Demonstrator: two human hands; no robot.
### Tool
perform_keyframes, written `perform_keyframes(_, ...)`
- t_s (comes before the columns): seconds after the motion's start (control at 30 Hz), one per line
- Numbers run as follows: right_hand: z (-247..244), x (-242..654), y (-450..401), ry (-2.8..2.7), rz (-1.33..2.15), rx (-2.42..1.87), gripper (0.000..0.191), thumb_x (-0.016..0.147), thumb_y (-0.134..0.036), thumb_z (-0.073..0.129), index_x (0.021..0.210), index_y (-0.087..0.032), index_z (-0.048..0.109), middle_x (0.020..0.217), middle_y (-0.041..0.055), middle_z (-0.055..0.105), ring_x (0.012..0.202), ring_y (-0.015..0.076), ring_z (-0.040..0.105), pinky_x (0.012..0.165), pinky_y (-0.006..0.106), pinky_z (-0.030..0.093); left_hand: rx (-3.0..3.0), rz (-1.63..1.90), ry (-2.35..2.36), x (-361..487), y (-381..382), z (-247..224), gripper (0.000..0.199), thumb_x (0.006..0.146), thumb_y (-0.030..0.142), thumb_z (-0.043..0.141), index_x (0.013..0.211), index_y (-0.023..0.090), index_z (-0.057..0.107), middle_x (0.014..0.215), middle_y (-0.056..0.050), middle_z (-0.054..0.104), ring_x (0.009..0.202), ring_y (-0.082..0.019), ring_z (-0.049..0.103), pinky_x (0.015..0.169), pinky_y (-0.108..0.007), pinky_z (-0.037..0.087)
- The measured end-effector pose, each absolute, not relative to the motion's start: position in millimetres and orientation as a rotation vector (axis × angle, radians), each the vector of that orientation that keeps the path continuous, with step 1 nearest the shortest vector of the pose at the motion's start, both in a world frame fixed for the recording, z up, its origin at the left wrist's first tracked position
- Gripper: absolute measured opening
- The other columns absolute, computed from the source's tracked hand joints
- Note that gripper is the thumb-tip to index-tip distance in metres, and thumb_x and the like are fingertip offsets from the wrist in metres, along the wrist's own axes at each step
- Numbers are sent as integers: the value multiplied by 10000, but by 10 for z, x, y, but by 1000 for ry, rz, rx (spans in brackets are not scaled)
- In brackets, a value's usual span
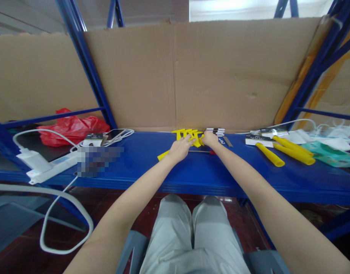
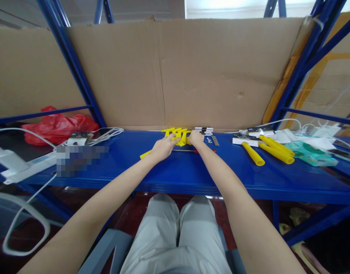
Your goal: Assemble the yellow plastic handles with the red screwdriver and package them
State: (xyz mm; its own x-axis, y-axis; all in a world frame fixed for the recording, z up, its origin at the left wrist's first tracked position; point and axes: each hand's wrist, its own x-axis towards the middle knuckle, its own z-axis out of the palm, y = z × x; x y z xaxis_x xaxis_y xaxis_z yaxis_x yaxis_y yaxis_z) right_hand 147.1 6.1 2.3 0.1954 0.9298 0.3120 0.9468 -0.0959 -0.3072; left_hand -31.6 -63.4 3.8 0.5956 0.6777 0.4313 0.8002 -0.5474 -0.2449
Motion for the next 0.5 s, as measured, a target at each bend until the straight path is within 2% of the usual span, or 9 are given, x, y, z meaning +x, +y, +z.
perform_keyframes(0.17, 95, 1469, -49, -1858, -221, -2044, 292, 861, -255, 501, 1036, -120, 691, 1050, 227, 693, 1024, 294, 649, 823, 365, 470, -2409, -398, -1185, -315, -648, 44, 466, 951, 152, 330, 1377, 280, 470, 1368, -96, 485, 1109, -210, 580, 840, -318, 516)
perform_keyframes(0.3, 191, 1436, -195, -1948, -286, -1858, 296, 894, -228, 437, 991, -130, 700, 1053, 191, 697, 995, 264, 647, 801, 330, 455, -2417, -405, -1179, -312, -652, 48, 449, 956, 162, 340, 1368, 271, 479, 1359, -96, 496, 1096, -206, 591, 841, -319, 517)
perform_keyframes(0.5, 147, 1391, -459, -2066, -49, -1532, 326, 902, -257, 432, 704, -153, 668, 802, 86, 700, 749, 173, 603, 672, 253, 399, -2423, -447, -1142, -303, -662, 52, 401, 945, 156, 376, 1305, 228, 537, 1306, -116, 524, 1070, -214, 608, 820, -331, 527)
